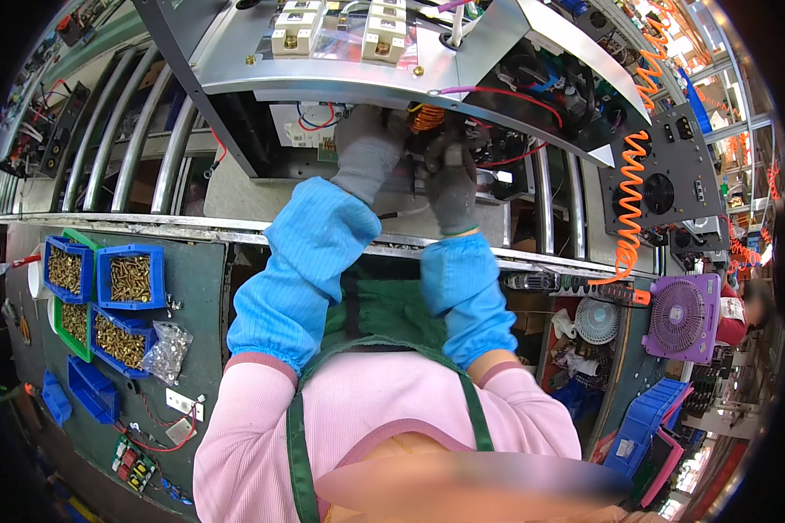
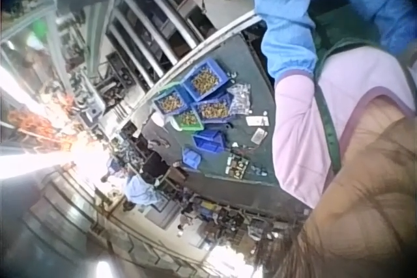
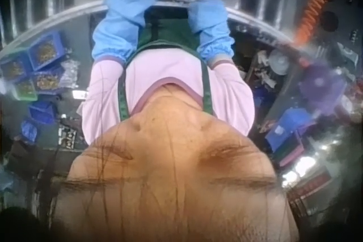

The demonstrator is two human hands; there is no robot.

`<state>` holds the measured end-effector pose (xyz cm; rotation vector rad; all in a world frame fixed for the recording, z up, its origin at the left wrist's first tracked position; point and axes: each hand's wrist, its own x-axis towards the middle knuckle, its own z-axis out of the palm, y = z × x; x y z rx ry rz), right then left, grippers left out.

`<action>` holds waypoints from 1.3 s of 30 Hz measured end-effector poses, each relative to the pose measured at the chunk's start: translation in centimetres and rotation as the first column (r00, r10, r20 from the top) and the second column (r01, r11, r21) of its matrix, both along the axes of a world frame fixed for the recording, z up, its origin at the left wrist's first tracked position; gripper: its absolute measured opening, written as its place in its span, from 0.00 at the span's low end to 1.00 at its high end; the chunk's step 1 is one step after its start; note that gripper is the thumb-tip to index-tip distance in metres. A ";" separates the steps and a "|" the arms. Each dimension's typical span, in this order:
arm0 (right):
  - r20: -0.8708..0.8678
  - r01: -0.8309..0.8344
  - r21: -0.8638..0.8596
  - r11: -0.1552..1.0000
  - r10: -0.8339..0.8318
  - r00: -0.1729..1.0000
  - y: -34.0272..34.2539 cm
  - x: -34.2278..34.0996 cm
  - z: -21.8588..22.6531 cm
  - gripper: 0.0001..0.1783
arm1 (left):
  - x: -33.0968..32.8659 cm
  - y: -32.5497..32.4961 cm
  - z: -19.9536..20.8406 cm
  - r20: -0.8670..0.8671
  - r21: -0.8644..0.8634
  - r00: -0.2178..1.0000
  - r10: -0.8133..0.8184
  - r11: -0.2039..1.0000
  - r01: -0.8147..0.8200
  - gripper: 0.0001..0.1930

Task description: The person fastens components inside a large electronic device with a pneumatic screwdriver, securing screws and managing wire connections.

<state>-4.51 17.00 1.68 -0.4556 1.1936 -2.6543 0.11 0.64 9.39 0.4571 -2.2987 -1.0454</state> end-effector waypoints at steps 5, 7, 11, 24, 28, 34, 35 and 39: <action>-0.731 0.513 0.669 0.538 0.353 0.584 0.0 -0.8 4.6 0.14 | 2.0 -0.6 -1.3 -0.269 0.367 0.926 -0.265 0.861 0.353 0.16; -0.757 0.624 0.649 0.435 0.452 0.473 -0.7 -1.4 4.2 0.13 | 3.6 -1.3 -1.5 -0.227 0.075 0.919 -0.321 0.936 0.345 0.14; -0.813 0.785 0.491 0.377 0.522 0.258 -1.7 -0.1 5.3 0.13 | 4.4 -2.1 -3.4 0.007 -0.147 0.960 -0.278 0.950 0.276 0.11; -0.666 0.638 0.740 0.215 0.367 0.649 -2.9 0.7 5.9 0.20 | 6.3 -2.6 -5.9 0.249 0.023 0.954 -0.168 0.986 0.167 0.16; -0.728 0.728 0.658 0.191 0.411 0.550 -2.8 -0.1 4.7 0.17 | 6.5 -1.8 -5.7 0.090 0.276 0.956 -0.278 0.930 0.245 0.21; -0.774 0.770 0.604 0.206 0.383 0.505 -2.0 -0.1 4.7 0.12 | 3.8 0.8 -3.8 -0.166 0.760 0.924 -0.344 0.552 0.342 0.19; -0.775 0.772 0.602 0.205 0.383 0.503 -2.0 0.4 5.5 0.12 | 3.8 1.1 -3.1 -0.241 0.841 0.927 -0.286 0.415 0.347 0.18; -0.631 0.635 0.770 0.061 0.221 0.743 -3.8 5.7 11.5 0.15 | 2.9 0.2 -5.4 -0.216 0.741 0.934 -0.286 0.575 0.348 0.20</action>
